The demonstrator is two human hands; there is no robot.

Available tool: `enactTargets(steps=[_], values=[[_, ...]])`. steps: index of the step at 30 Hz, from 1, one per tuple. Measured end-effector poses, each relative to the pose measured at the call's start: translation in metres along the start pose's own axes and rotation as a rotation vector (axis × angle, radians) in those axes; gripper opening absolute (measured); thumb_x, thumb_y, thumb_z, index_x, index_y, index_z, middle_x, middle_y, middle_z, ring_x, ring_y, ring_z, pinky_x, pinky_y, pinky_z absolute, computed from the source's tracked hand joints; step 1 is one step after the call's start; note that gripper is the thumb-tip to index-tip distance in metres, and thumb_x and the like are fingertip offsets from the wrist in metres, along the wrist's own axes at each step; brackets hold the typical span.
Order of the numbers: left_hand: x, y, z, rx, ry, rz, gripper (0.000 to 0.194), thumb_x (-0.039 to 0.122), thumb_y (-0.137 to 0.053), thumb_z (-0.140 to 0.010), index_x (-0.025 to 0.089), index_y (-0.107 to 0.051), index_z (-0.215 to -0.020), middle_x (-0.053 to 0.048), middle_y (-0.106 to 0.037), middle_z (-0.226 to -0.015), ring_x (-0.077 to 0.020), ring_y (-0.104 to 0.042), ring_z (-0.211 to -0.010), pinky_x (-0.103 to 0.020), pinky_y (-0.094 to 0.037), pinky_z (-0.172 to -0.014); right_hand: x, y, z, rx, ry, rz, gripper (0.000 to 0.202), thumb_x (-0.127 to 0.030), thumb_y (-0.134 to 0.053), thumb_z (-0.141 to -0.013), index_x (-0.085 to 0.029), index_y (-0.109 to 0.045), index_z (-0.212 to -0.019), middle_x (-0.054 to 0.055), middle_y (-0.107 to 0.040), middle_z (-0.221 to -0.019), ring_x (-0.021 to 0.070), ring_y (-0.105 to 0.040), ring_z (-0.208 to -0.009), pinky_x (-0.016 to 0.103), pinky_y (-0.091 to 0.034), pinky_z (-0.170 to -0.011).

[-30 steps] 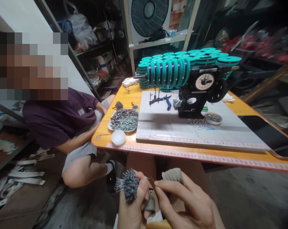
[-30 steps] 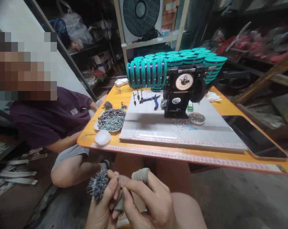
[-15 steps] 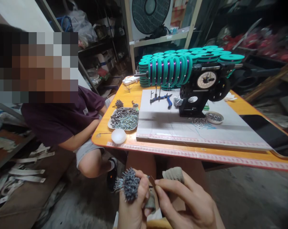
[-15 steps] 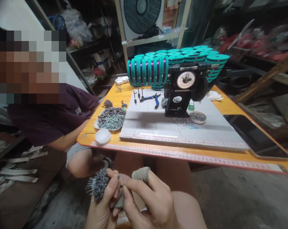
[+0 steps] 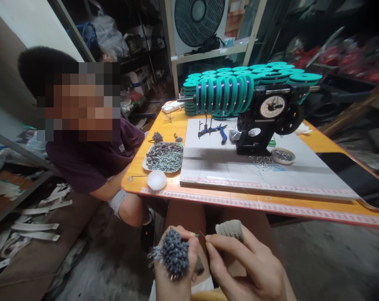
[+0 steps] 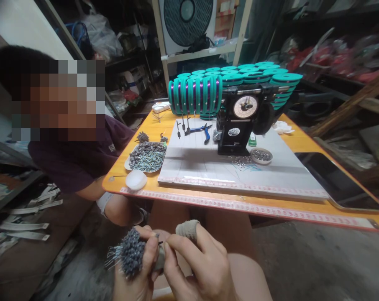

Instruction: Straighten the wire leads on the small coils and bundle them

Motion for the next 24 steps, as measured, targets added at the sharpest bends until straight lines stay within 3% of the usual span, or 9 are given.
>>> enactTargets(steps=[4,8,12,15,18,21,24], values=[[0.005,0.000,0.000,-0.038,-0.125,-0.086,0.027,0.043,-0.074,-0.078,0.020,-0.063,-0.070,0.000,-0.060,-0.070,-0.0071,-0.039,-0.041,-0.018,-0.030,-0.034,0.002,-0.002,-0.001,-0.047,-0.068,-0.058,0.018,-0.007,-0.060,-0.087,-0.019,-0.067,-0.098,0.004,-0.061,-0.080,0.0144,-0.061,-0.064,0.023,-0.056,-0.061],[0.016,0.000,-0.002,-0.080,-0.212,-0.247,0.015,0.036,-0.069,-0.082,0.023,-0.069,-0.076,0.003,-0.055,-0.055,-0.0090,-0.042,-0.041,-0.020,-0.035,-0.040,0.013,-0.008,-0.001,-0.114,-0.162,-0.115,0.016,-0.012,-0.057,-0.092,-0.021,-0.069,-0.097,0.002,-0.056,-0.078,0.0134,-0.060,-0.062,0.022,-0.055,-0.059],[0.026,0.001,-0.007,-0.125,-0.207,-0.349,0.009,0.033,-0.071,-0.078,0.025,-0.073,-0.074,-0.001,-0.071,-0.072,-0.0108,-0.050,-0.048,-0.021,-0.042,-0.046,0.017,-0.011,-0.003,-0.157,-0.129,-0.165,0.015,-0.014,-0.055,-0.093,-0.020,-0.068,-0.091,0.001,-0.056,-0.074,0.0128,-0.060,-0.061,0.020,-0.053,-0.056],[0.028,-0.001,-0.012,-0.188,-0.181,-0.397,0.007,0.030,-0.073,-0.074,0.025,-0.074,-0.070,-0.001,-0.073,-0.071,-0.0111,-0.051,-0.050,-0.021,-0.041,-0.048,0.020,-0.006,-0.006,-0.163,-0.116,-0.126,0.013,-0.019,-0.057,-0.093,-0.020,-0.065,-0.104,0.003,-0.063,-0.081,0.0135,-0.064,-0.068,0.020,-0.054,-0.061],[0.024,-0.004,-0.014,-0.300,-0.159,-0.351,0.006,0.025,-0.073,-0.075,0.023,-0.071,-0.069,0.000,-0.068,-0.063,-0.0104,-0.052,-0.049,-0.019,-0.041,-0.048,0.014,-0.002,-0.011,-0.186,-0.013,0.001,0.031,-0.032,-0.060,-0.093,-0.017,-0.060,-0.120,0.005,-0.067,-0.086,0.0155,-0.066,-0.071,0.022,-0.054,-0.063],[0.025,0.000,-0.017,-0.342,-0.124,-0.166,0.014,0.026,-0.071,-0.080,0.022,-0.061,-0.071,0.005,-0.054,-0.051,-0.0077,-0.044,-0.041,-0.016,-0.035,-0.042,0.003,-0.012,-0.012,-0.345,0.130,0.061,0.018,-0.029,-0.055,-0.097,-0.018,-0.070,-0.098,0.000,-0.061,-0.066,0.0134,-0.059,-0.056,0.022,-0.045,-0.050],[0.036,0.003,-0.018,-0.430,-0.110,-0.139,0.017,0.027,-0.075,-0.078,0.023,-0.059,-0.075,0.005,-0.051,-0.054,-0.0087,-0.047,-0.044,-0.016,-0.035,-0.043,-0.004,-0.027,-0.008,-0.521,0.190,0.087,0.028,-0.021,-0.053,-0.097,-0.019,-0.069,-0.074,-0.001,-0.059,-0.063,0.0121,-0.057,-0.054,0.023,-0.042,-0.050]])
Point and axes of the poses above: each hand's wrist, its own z-axis away from the middle knuckle, its own y-axis out of the back of the hand, x = y × z, the point moved 7 cm from there along -z, towards the middle knuckle
